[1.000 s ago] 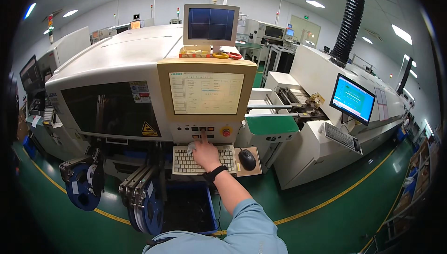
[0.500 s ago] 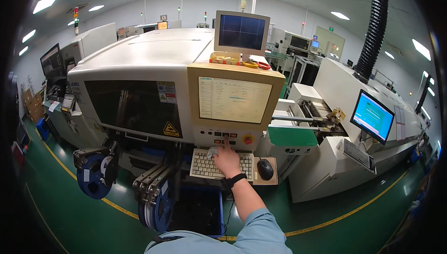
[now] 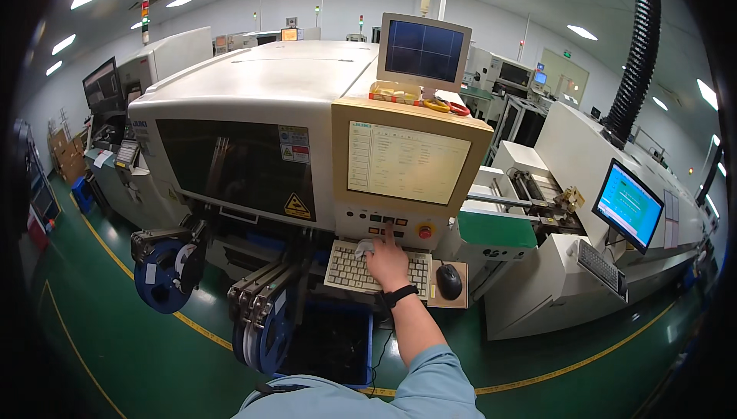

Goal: Operating a screen printing machine and computer interface to process PCBs.

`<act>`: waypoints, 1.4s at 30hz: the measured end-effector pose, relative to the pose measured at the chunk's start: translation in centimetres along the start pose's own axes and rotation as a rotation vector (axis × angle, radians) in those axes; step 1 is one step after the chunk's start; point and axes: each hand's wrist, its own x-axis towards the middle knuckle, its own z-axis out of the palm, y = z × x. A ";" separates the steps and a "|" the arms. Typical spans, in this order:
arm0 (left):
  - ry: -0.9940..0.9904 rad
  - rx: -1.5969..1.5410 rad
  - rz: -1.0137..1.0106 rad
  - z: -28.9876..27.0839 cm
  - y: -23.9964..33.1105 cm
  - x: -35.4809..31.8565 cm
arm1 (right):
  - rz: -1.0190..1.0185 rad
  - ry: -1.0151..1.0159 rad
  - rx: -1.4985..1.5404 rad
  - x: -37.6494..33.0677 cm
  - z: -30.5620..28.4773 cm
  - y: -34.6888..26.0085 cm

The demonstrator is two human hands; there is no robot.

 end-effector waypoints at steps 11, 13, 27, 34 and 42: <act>0.050 -0.048 -0.133 0.9 2.6 -2.5 | 0.008 -0.018 0.025 0.3 0.6 0.0; 0.041 -0.244 -0.103 1.7 -0.5 -1.3 | -0.025 0.045 0.008 0.3 0.9 0.0; -0.023 -0.361 -0.205 -2.6 -13.1 1.1 | -0.005 0.132 -0.065 -6.0 -2.2 -6.3; -0.010 -0.114 -0.026 -14.0 -15.5 5.3 | 0.274 -0.200 0.014 -20.0 -1.0 -15.0; 0.076 -0.433 -0.146 -21.6 -38.3 19.8 | 0.247 -1.270 -0.014 -44.2 15.7 -19.7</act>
